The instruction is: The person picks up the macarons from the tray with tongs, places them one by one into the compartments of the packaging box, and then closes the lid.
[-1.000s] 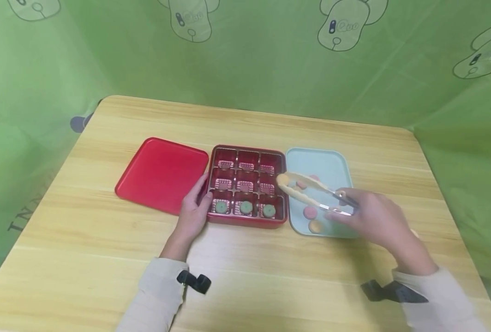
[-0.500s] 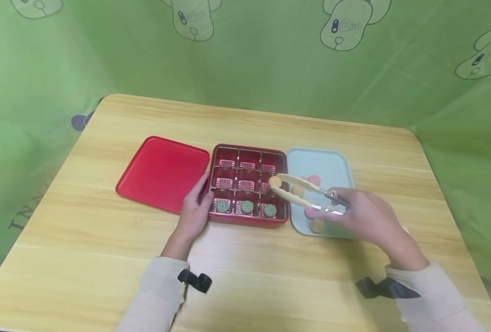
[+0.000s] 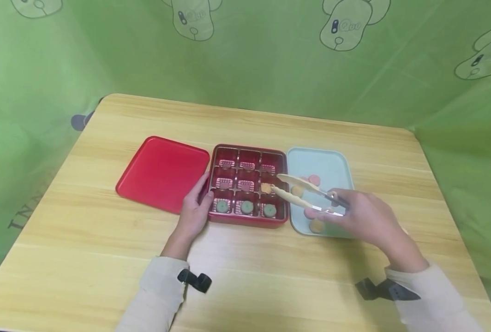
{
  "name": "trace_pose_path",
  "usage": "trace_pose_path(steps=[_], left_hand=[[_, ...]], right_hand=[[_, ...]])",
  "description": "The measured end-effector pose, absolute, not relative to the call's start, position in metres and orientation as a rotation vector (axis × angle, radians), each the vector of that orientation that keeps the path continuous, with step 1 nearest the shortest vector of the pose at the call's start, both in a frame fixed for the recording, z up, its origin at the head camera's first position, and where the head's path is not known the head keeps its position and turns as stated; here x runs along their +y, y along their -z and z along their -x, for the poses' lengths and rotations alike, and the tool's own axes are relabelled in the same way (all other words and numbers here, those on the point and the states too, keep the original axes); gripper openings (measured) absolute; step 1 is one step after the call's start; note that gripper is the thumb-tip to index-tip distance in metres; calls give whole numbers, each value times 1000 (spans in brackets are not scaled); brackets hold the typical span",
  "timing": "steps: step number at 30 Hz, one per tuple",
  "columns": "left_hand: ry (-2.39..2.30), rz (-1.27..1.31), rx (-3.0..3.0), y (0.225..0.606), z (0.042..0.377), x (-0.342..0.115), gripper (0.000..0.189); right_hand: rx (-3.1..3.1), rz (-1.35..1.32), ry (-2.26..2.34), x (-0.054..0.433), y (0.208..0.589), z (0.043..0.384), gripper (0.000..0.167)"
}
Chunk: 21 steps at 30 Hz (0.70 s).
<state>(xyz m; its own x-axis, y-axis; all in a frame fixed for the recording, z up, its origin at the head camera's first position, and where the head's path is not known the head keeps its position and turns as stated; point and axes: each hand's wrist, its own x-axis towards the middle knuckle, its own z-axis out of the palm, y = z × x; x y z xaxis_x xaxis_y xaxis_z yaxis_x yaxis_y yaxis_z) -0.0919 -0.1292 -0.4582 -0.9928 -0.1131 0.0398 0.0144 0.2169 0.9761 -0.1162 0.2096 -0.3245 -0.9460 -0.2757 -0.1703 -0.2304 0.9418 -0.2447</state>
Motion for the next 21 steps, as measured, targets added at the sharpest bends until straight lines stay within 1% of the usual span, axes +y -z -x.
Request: trace_pose_path(steps=[6, 10, 17, 21], left_hand=[[1928, -78, -2369, 458, 92, -126, 53], [1944, -110, -2386, 452, 92, -126, 54], [1936, -131, -2406, 419, 81, -125, 53], [1928, -128, -2409, 417, 79, -124, 53]], right_hand=[[2900, 373, 379, 218, 327, 111, 52], [2896, 375, 399, 223, 326, 109, 48], [2881, 365, 398, 231, 324, 104, 45], [2872, 335, 378, 239, 323, 100, 47]])
